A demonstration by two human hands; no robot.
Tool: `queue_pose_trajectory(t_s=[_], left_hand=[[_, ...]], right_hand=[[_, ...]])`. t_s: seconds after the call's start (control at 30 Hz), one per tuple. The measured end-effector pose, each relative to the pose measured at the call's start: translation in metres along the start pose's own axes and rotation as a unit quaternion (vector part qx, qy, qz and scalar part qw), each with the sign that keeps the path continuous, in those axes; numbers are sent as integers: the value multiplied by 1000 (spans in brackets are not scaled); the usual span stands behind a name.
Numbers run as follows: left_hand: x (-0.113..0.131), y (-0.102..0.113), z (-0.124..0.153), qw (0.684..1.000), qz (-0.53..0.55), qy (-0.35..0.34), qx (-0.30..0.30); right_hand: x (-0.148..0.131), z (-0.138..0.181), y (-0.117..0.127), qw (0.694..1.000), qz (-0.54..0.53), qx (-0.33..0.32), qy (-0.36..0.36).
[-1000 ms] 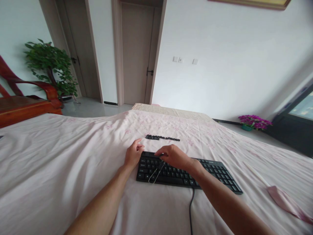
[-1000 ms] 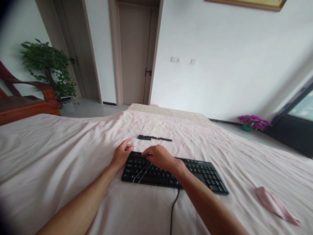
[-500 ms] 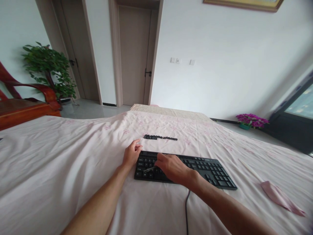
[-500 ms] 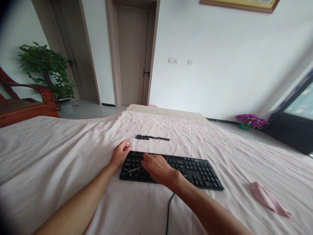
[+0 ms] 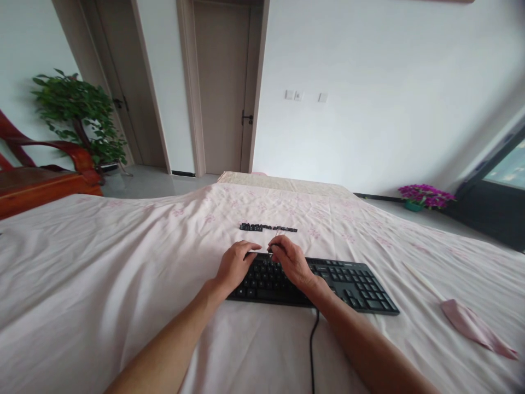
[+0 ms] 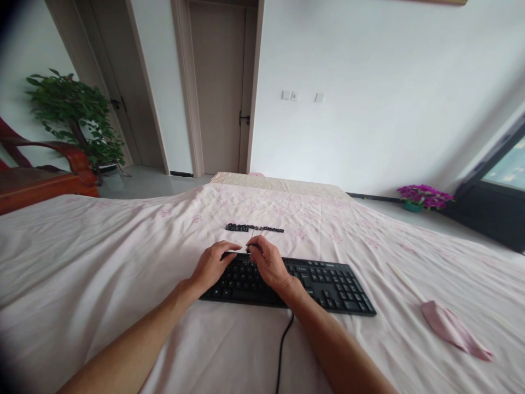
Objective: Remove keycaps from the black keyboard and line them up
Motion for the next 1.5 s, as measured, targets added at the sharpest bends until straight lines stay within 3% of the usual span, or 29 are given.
queue_pose_trajectory(t_s=[0.2, 0.57, 0.73, 1.03, 1.2, 1.4, 1.5], left_hand=[[4, -15, 0, 998, 16, -3, -63], [5, -27, 1, 995, -28, -13, -98], [6, -31, 0, 993, -74, -13, -89], [7, -34, -3, 989, -116, -28, -91], [9, -35, -4, 989, -116, -41, -83], [29, -27, -3, 984, -146, -87, -54], [31, -27, -2, 989, -114, -73, -64]], right_hand=[[-1, 2, -6, 999, 21, -18, 24], [-1, 3, -10, 998, 42, -22, 41], [-13, 2, -9, 990, 95, -24, 105], [-9, 6, -16, 975, 152, -96, 133], [-6, 6, -14, 977, 152, -67, 134], [-11, 12, -11, 976, 127, -40, 175], [-13, 14, -5, 979, 97, -15, 177]])
Point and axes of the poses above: each hand's wrist, its own z-axis away from the middle knuckle, its own y-axis out of the back of the hand, x = y × z, the point moved 8 cm from there along -z, towards the middle knuckle, and after that the axes turned 8 degrees about -z, right-handed, at the moved point
